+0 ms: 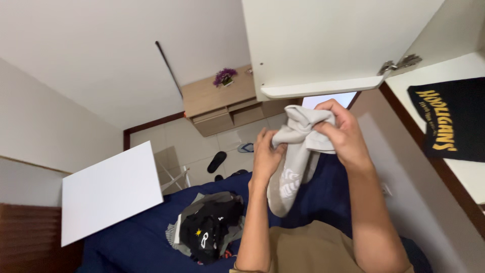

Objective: The person removes several folded items of clothing from a closet shelf and places them on a bed, handling each item individually to unfold and sort them.

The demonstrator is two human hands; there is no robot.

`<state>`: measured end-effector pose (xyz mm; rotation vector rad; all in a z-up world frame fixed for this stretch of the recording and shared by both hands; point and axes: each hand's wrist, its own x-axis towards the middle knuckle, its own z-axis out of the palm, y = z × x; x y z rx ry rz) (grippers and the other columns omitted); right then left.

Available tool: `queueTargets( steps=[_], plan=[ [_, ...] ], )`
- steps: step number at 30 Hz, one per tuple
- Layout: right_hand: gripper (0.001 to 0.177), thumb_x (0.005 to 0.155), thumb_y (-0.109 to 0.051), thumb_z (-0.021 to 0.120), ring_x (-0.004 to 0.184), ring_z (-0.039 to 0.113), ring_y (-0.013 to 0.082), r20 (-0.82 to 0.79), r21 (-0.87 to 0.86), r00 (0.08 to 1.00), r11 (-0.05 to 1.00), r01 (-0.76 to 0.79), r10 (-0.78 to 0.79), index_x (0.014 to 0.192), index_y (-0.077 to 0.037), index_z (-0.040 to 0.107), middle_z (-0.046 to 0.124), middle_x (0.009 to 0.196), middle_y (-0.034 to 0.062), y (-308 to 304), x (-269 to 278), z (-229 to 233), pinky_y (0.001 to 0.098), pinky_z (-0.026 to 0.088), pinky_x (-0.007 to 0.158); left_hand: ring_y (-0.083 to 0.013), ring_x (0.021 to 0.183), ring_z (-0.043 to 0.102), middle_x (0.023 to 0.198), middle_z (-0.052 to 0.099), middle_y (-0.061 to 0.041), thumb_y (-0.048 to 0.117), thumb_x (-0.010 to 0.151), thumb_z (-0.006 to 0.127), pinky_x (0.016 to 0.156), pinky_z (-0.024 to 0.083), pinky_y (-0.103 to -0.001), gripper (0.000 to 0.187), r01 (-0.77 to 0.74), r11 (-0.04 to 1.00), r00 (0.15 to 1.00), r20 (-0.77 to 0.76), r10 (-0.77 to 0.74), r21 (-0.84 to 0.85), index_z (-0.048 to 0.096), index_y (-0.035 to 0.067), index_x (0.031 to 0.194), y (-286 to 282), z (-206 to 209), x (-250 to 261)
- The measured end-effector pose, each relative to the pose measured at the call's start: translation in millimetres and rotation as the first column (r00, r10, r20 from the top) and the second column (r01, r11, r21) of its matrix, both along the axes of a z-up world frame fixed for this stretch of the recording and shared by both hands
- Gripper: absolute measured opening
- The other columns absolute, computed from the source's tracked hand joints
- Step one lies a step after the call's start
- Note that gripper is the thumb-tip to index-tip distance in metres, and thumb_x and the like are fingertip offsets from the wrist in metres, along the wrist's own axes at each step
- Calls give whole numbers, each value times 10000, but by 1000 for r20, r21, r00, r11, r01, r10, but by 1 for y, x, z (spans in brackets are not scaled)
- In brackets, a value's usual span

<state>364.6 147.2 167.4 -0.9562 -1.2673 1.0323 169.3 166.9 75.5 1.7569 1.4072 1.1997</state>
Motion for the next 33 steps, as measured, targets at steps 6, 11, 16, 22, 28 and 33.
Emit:
queueTargets(
  steps=[6, 11, 16, 22, 28, 33],
  plan=[
    [278, 868, 45, 604, 956, 604, 111, -138, -148, 984, 985, 88, -109, 1132, -30, 647, 668, 1029, 45, -4, -16, -4, 246, 483, 835, -188, 786, 618, 831, 665, -92, 152, 901, 719, 733, 492, -318, 194, 151, 954, 976, 192, -102, -259, 560, 48, 943, -15, 5, -51],
    [525, 849, -44, 640, 1030, 628, 102, 90, -218, 996, 975, 34, -15, 1367, -47, 554, 686, 1143, 56, -18, -21, 5, 255, 501, 891, -196, 769, 536, 825, 601, -100, 135, 975, 687, 704, 467, -332, 201, 138, 962, 975, 201, -91, -235, 501, 58, 976, -30, 24, -75],
    [729, 902, -168, 711, 997, 551, 178, 425, -225, 905, 964, 139, -31, 1568, -113, 421, 617, 1268, 95, -24, -44, -11, 311, 479, 858, -256, 810, 609, 913, 617, -118, 15, 904, 654, 730, 500, -369, 230, 97, 993, 985, 149, -86, -68, 452, 61, 1004, -55, 46, -85],
    [449, 947, -212, 699, 1082, 587, 95, 318, -205, 884, 935, -288, 342, 1356, -45, 617, 663, 1210, 39, -36, -110, -54, 269, 499, 903, -369, 914, 582, 977, 569, -173, -75, 859, 639, 816, 497, -410, 264, 122, 984, 990, 49, -129, 128, 466, 48, 1016, -81, 47, -98],
    [220, 874, -151, 777, 774, 571, 141, 426, -230, 865, 956, -181, 266, 1041, -14, 736, 640, 861, 36, -45, -164, -55, 297, 488, 704, -354, 928, 653, 1007, 661, -144, -18, 832, 698, 815, 520, -410, 396, -24, 1000, 992, 123, 23, 4, 540, 76, 1183, -103, 49, -137],
    [155, 879, -91, 744, 771, 569, 152, 495, -68, 826, 960, -272, 270, 1024, -37, 727, 607, 884, 34, -56, -202, -32, 301, 467, 673, -390, 980, 652, 1039, 700, -160, 121, 709, 834, 839, 519, -463, 612, -166, 986, 980, -108, 166, 11, 637, 117, 1288, -120, 31, -177]
  ],
)
